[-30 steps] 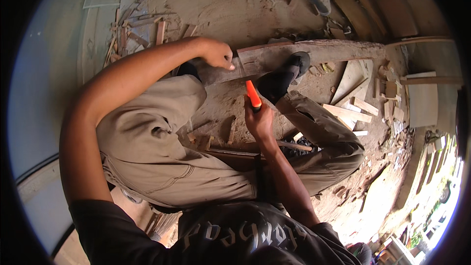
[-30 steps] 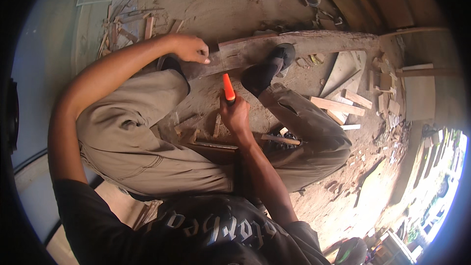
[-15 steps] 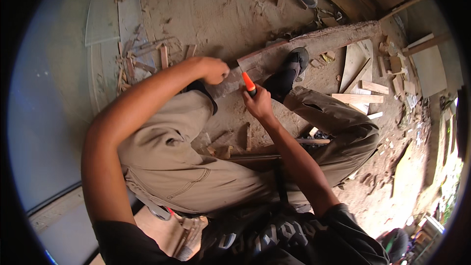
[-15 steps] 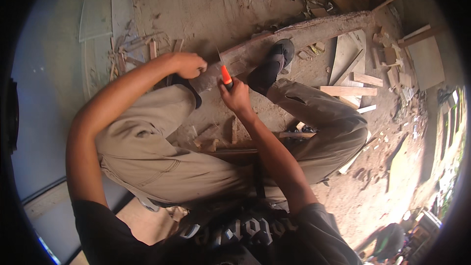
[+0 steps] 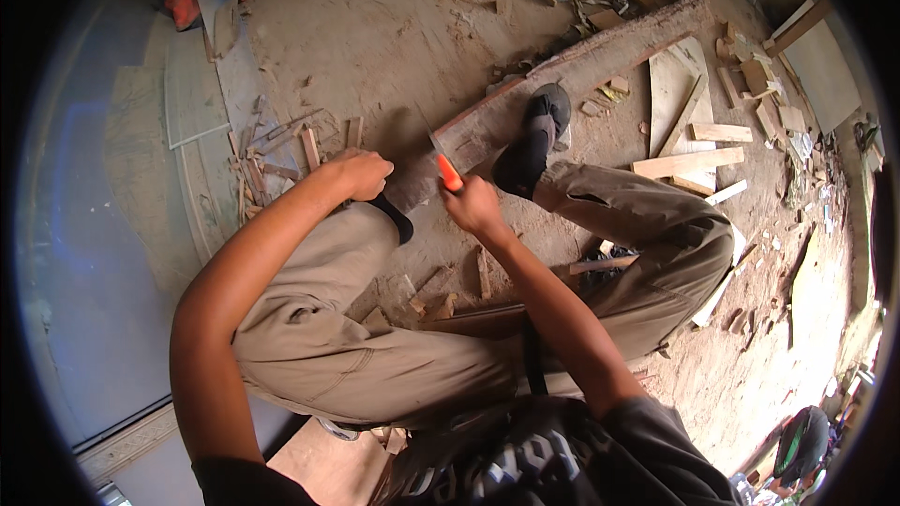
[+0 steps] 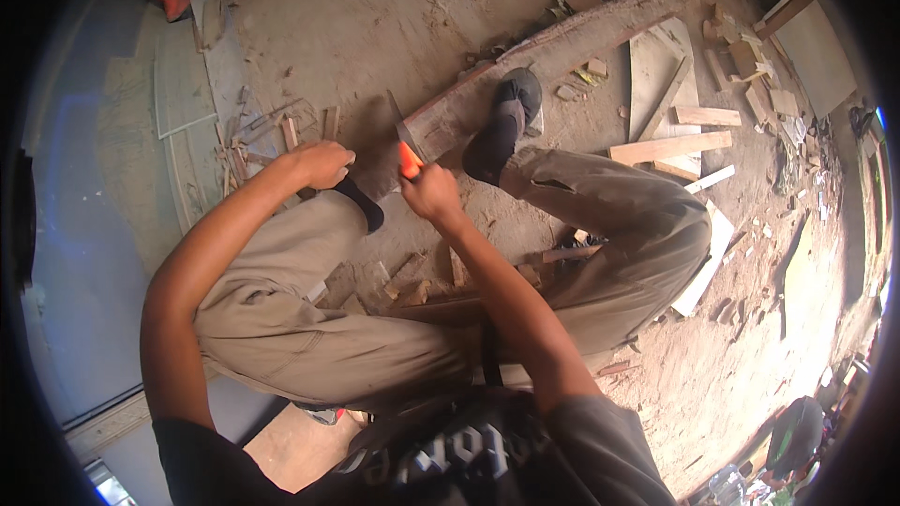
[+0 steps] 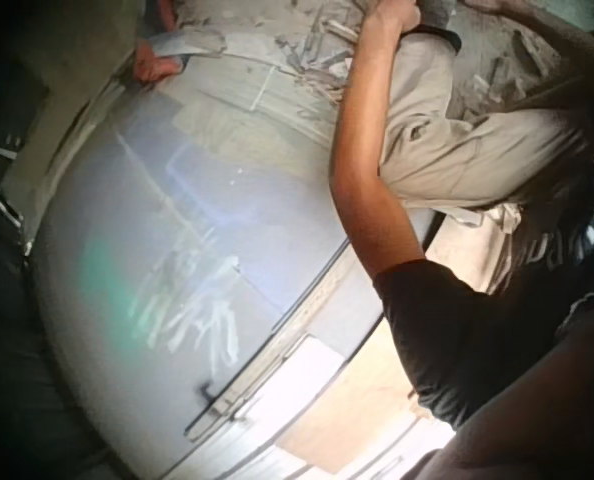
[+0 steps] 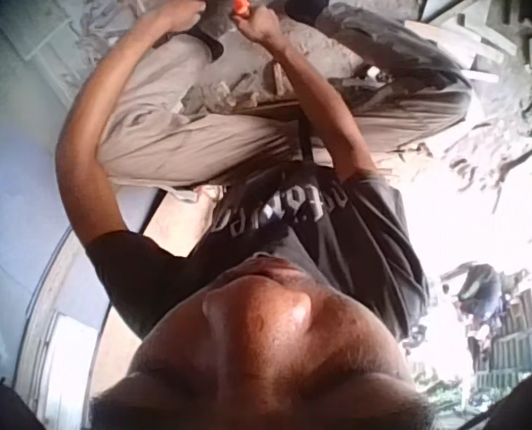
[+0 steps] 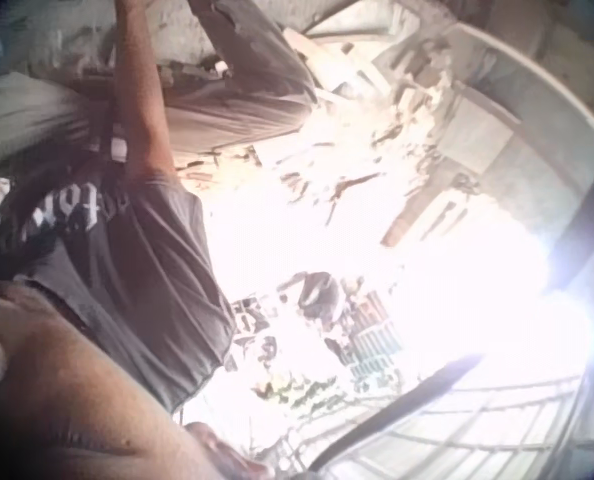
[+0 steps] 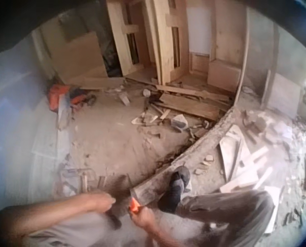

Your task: The person sits on the floor and uses a hand saw to cut a piece of wood. They hold the wood steady with their left hand and saw with their right hand, making several cuts along the length of the wood.

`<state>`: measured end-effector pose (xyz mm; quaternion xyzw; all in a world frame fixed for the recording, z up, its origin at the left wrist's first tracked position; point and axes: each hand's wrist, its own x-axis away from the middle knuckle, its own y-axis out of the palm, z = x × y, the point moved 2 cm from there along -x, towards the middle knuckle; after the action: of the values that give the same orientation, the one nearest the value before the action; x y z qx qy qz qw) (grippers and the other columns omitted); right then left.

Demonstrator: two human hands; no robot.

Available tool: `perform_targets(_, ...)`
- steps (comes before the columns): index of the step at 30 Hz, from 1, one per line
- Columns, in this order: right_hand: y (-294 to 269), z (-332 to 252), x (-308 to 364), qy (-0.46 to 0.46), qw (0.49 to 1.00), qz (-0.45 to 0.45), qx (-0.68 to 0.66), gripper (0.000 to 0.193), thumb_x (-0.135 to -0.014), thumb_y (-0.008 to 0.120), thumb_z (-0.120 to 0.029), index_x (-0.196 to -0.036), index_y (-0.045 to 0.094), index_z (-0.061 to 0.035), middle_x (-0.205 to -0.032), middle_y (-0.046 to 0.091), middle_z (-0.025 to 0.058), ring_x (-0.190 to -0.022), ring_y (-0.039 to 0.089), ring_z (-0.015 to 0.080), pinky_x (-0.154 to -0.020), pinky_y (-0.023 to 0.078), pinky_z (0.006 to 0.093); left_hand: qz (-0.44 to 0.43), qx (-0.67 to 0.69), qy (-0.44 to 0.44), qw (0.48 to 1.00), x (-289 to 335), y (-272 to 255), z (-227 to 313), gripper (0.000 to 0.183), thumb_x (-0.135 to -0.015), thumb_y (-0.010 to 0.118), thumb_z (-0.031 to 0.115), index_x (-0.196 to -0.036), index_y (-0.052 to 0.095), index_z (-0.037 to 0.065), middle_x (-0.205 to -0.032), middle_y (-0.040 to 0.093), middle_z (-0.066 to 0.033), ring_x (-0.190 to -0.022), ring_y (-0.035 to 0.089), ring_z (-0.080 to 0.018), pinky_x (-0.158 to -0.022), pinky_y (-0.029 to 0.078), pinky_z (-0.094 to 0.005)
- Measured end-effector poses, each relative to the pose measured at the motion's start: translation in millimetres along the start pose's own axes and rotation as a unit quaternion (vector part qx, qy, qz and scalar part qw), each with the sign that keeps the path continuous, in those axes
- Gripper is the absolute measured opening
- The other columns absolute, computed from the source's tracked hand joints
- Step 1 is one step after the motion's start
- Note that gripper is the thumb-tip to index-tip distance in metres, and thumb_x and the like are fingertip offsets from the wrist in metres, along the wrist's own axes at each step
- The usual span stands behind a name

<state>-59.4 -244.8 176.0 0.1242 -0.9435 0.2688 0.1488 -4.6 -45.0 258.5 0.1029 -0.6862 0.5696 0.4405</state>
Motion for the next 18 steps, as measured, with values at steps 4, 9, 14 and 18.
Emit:
perform_targets(4,14.6,29.5,7.3,-0.115,0.975,-0.1,-0.158,0.04,-0.081,0.068,-0.036,-0.072,0.061,0.0023,-0.06,0.059,0.0108,-0.056,0.056,0.021,-0.057,0.044,0.038,0.059,0.047,0.045,0.996,2.2,-27.0,25.1,0.027,-0.087,0.051,0.018,-0.106,0.062,0.003,-0.101,0.066,-0.02,-0.097,0.062,-0.0371,-0.084,0.049,-0.0468)
perform_targets(9,-12.9,21.2,16.3,0.024,0.989,-0.098,-0.105,0.036,-0.077,0.063,-0.03,-0.079,0.061,0.0054,-0.064,0.06,0.0198,-0.06,0.06,0.0236,-0.061,0.046,0.0409,0.022,-0.022,0.02,0.999,-6.4,-24.9,9.2,0.025,-0.087,0.053,0.015,-0.106,0.062,0.003,-0.101,0.066,-0.0205,-0.098,0.062,-0.0371,-0.085,0.049,-0.0459)
perform_targets(14,-32.2,19.1,114.9,0.077,0.991,-0.069,-0.084,0.03,-0.078,0.062,-0.024,-0.067,0.059,0.0037,-0.055,0.051,0.0115,-0.059,0.052,0.0131,-0.055,0.045,0.0374,0.056,0.084,0.035,0.994,-11.4,-8.1,-15.3,0.026,-0.087,0.055,0.018,-0.107,0.062,0.002,-0.101,0.065,-0.0212,-0.099,0.061,-0.0374,-0.085,0.048,-0.0461)
perform_targets(18,-37.6,17.5,101.1,0.049,0.994,-0.091,-0.021,0.032,-0.079,0.062,-0.023,-0.069,0.06,0.0067,-0.057,0.055,0.0201,-0.058,0.056,0.0168,-0.056,0.045,0.0399,0.019,0.076,0.007,0.997,-6.6,19.7,-40.3,0.029,-0.086,0.057,0.021,-0.107,0.063,0.003,-0.103,0.065,-0.0216,-0.101,0.061,-0.037,-0.087,0.048,-0.0464)
